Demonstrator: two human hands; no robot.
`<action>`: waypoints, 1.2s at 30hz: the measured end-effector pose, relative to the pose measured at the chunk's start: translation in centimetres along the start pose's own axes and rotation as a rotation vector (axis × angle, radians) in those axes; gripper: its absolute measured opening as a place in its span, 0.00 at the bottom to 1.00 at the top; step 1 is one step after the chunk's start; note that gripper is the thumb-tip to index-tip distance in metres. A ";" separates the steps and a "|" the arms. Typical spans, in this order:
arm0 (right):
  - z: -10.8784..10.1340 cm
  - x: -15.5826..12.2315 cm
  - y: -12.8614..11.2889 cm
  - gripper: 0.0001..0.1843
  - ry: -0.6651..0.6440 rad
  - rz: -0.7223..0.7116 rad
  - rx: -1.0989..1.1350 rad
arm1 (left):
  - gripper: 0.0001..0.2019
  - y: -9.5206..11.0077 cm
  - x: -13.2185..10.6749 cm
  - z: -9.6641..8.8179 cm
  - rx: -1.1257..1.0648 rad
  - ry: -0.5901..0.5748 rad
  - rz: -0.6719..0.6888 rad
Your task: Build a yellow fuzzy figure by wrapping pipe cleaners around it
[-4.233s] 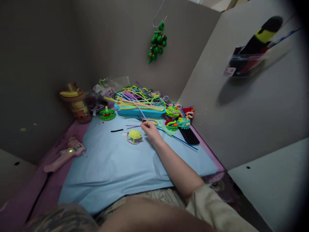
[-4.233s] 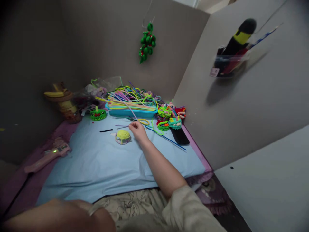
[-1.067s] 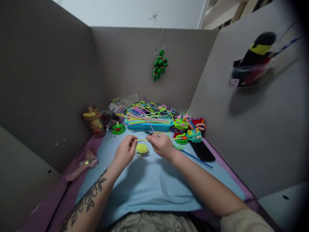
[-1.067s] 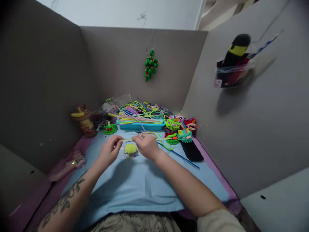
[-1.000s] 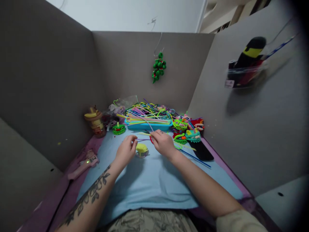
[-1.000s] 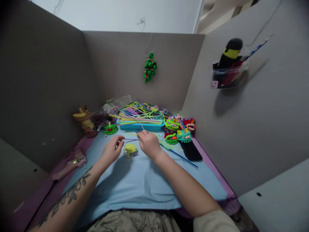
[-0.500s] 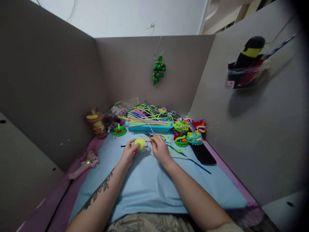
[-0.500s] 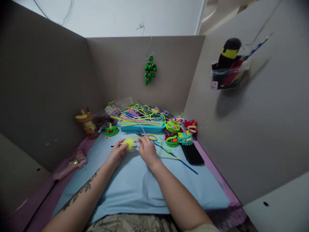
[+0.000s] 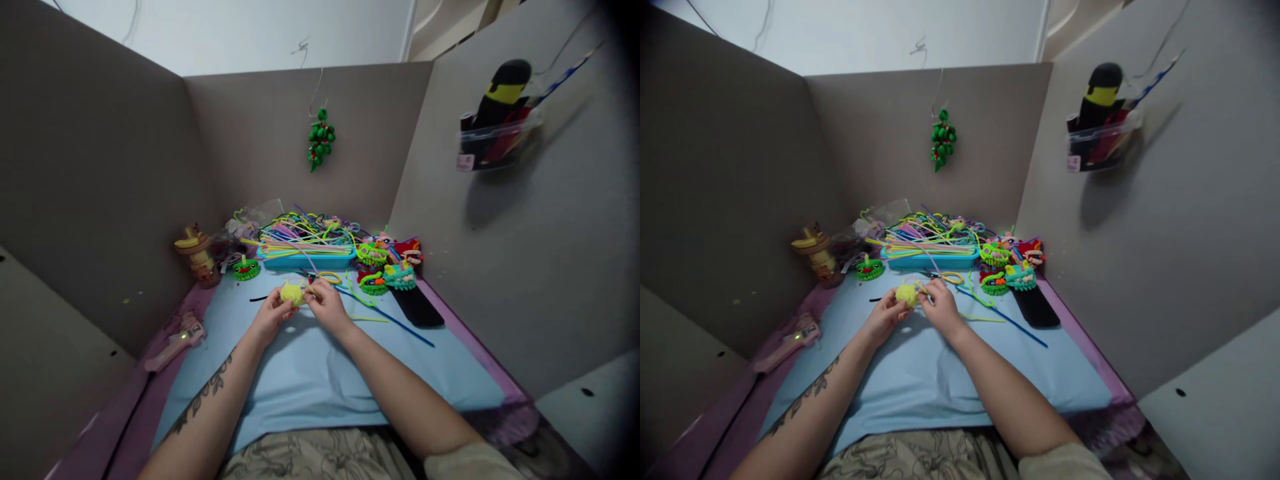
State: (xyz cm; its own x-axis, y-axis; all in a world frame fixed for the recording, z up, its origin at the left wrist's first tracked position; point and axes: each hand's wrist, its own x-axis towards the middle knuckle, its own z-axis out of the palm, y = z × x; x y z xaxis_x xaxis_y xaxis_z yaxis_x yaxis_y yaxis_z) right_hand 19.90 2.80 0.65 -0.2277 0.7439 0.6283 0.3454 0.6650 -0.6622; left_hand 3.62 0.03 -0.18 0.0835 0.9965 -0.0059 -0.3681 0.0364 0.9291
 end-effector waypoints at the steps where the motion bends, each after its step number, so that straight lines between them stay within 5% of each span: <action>1: 0.0 0.0 0.0 0.07 -0.011 -0.001 0.004 | 0.22 -0.1 -0.1 0.1 0.021 -0.002 0.022; 9: 0.5 -0.1 0.0 0.10 -0.009 0.007 -0.011 | 0.38 -0.6 -0.1 0.6 -0.083 0.058 0.090; 15: 0.1 0.0 0.8 0.12 0.101 -0.034 -0.039 | 0.32 -0.4 0.3 -0.2 -0.140 0.172 0.018; 25: 0.5 -0.3 0.7 0.18 -0.029 -0.078 -0.157 | 0.27 -0.2 0.2 -0.2 -0.210 0.137 -0.006; 36: 1.3 -0.1 0.6 0.06 0.024 -0.010 0.047 | 0.29 -0.5 0.1 0.1 -0.186 0.108 -0.010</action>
State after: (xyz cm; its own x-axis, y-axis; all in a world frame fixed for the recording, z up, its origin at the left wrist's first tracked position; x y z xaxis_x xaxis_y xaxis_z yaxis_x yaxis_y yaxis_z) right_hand 18.96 3.18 -0.38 -0.2084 0.7361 0.6440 0.2999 0.6748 -0.6743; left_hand 3.93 0.14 -0.57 -0.0077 0.9980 -0.0633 -0.5331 0.0495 0.8446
